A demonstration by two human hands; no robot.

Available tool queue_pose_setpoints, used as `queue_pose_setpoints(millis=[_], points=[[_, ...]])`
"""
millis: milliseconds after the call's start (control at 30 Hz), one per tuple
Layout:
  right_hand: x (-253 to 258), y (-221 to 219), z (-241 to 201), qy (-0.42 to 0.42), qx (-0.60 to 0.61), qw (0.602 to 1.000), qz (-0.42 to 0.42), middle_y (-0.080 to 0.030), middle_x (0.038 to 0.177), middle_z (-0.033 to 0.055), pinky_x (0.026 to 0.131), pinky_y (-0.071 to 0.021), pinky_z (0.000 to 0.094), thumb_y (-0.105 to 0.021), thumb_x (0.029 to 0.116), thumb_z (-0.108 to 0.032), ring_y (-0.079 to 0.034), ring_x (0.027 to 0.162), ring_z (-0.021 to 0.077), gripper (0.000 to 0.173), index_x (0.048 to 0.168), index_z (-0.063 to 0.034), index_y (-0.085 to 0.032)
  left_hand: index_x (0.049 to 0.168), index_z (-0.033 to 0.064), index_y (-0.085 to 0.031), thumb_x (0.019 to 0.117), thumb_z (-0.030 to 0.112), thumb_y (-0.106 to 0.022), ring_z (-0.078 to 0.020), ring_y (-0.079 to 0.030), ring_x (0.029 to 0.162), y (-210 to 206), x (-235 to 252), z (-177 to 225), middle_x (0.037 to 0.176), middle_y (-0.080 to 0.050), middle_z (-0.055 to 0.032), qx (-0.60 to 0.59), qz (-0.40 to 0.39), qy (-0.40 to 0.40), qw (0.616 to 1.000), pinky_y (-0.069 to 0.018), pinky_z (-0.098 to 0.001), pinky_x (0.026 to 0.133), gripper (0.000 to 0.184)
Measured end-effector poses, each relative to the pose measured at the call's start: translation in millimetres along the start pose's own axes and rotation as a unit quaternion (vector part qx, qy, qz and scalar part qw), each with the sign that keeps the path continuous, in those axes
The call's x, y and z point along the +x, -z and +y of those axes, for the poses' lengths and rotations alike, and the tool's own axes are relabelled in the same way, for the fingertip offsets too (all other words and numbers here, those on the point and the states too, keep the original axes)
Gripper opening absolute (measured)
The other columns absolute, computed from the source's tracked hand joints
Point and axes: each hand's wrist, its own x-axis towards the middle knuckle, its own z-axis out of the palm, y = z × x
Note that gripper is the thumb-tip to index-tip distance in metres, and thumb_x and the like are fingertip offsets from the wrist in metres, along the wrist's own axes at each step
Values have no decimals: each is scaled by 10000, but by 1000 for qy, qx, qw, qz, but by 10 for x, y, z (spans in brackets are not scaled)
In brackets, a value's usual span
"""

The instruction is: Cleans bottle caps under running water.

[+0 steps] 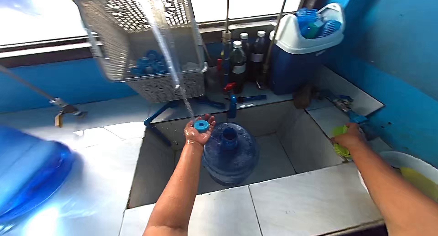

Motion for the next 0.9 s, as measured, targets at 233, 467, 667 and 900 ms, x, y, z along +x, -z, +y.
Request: queue_pose_setpoints(millis=[233, 467, 667, 900], points=[[-2339, -766, -2047, 456, 233, 839, -184, -695, 1135, 211, 859, -598, 513, -778, 907, -232, -714, 944, 299, 734, 1526, -63, -421, 1045, 113, -603, 1082, 499, -156, -176, -655, 746, 294, -323, 193, 816, -633, -32, 27, -32, -26, 999, -577, -367, 716, 591], [-3026, -1617, -2743, 474, 220, 822, -225, -667, 1249, 267, 1003, -516, 587, -668, 980, -259, -663, 1148, 401, 681, 1567, -60, -387, 1150, 49, -551, 1108, 233, -178, -137, -654, 805, 609, -820, 276, 888, -654, -60, 164, -92, -119, 975, -562, -328, 737, 418], [-2829, -1620, -3117, 446, 176, 848, -225, -655, 1270, 286, 1029, -474, 618, -650, 1013, -270, -638, 1182, 437, 648, 1567, -60, -388, 1155, 47, -547, 1129, 287, -164, -176, -647, 853, 520, -731, 387, 926, -638, -82, 128, -107, -62, 984, -557, -357, 799, 453], [-2737, -1765, -3292, 391, 120, 882, -236, -586, 1410, 259, 1129, -427, 534, -607, 1025, -289, -576, 1314, 378, 659, 1580, -37, -357, 1212, 35, -539, 1122, 284, -170, -147, -648, 813, 562, -102, 337, 926, -653, -75, 142, -114, -56, 982, -556, -335, 738, 454]])
